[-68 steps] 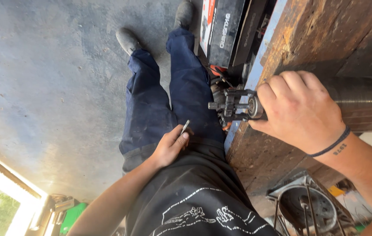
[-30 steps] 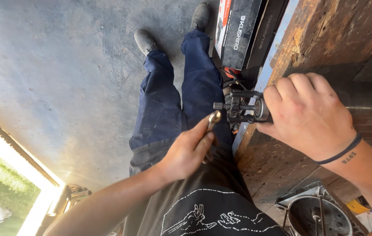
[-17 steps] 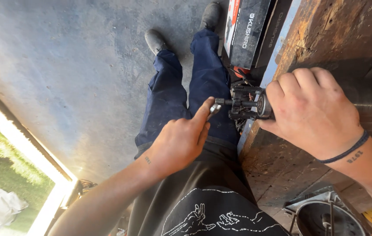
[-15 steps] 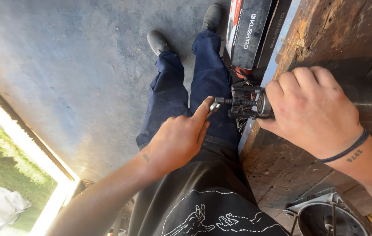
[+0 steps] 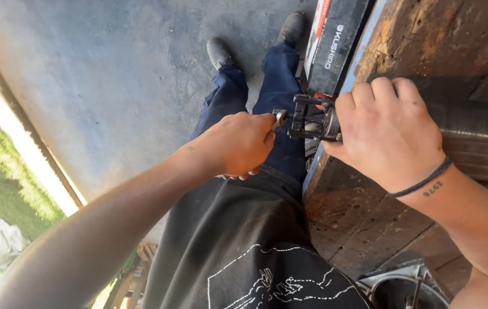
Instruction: Disassembling a motor rotor using a bearing puller and a wrench on a workbench
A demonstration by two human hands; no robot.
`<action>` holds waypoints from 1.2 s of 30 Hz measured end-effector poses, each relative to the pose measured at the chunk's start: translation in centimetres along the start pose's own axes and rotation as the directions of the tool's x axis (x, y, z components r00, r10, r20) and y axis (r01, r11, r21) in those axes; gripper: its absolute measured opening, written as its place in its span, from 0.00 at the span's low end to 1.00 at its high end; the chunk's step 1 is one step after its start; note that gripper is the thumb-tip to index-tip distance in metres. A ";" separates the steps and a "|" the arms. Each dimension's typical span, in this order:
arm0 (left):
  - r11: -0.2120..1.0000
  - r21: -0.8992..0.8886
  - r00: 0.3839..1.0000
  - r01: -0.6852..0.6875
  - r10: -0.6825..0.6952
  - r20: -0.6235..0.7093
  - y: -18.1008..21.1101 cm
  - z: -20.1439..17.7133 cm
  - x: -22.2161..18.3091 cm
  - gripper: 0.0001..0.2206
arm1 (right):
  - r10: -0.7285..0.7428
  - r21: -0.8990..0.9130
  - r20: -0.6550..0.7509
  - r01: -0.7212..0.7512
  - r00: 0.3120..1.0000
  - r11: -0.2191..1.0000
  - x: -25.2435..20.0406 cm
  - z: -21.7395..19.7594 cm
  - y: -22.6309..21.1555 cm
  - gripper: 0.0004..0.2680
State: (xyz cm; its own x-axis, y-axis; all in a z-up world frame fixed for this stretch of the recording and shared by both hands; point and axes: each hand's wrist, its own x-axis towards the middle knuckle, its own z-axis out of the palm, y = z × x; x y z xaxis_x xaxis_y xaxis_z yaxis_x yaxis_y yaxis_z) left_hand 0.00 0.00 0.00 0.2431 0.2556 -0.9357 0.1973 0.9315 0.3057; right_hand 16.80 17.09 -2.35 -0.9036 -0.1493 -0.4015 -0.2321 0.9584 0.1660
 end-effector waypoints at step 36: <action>0.999 -0.031 0.988 0.041 -0.045 -0.149 -0.1 2.1 -0.3 0.10 | -0.017 -0.075 -0.074 0.011 0.997 0.997 -0.5 0.8 -0.1 0.25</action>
State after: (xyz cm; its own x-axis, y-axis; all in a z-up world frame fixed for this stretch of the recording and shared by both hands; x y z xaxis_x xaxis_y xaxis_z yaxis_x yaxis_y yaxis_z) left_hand 1.91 -0.66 0.61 0.0896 0.2489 -0.9644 0.1777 0.9487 0.2614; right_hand 17.59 17.23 -2.85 -0.9238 -0.1832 -0.3361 -0.2687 0.9357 0.2284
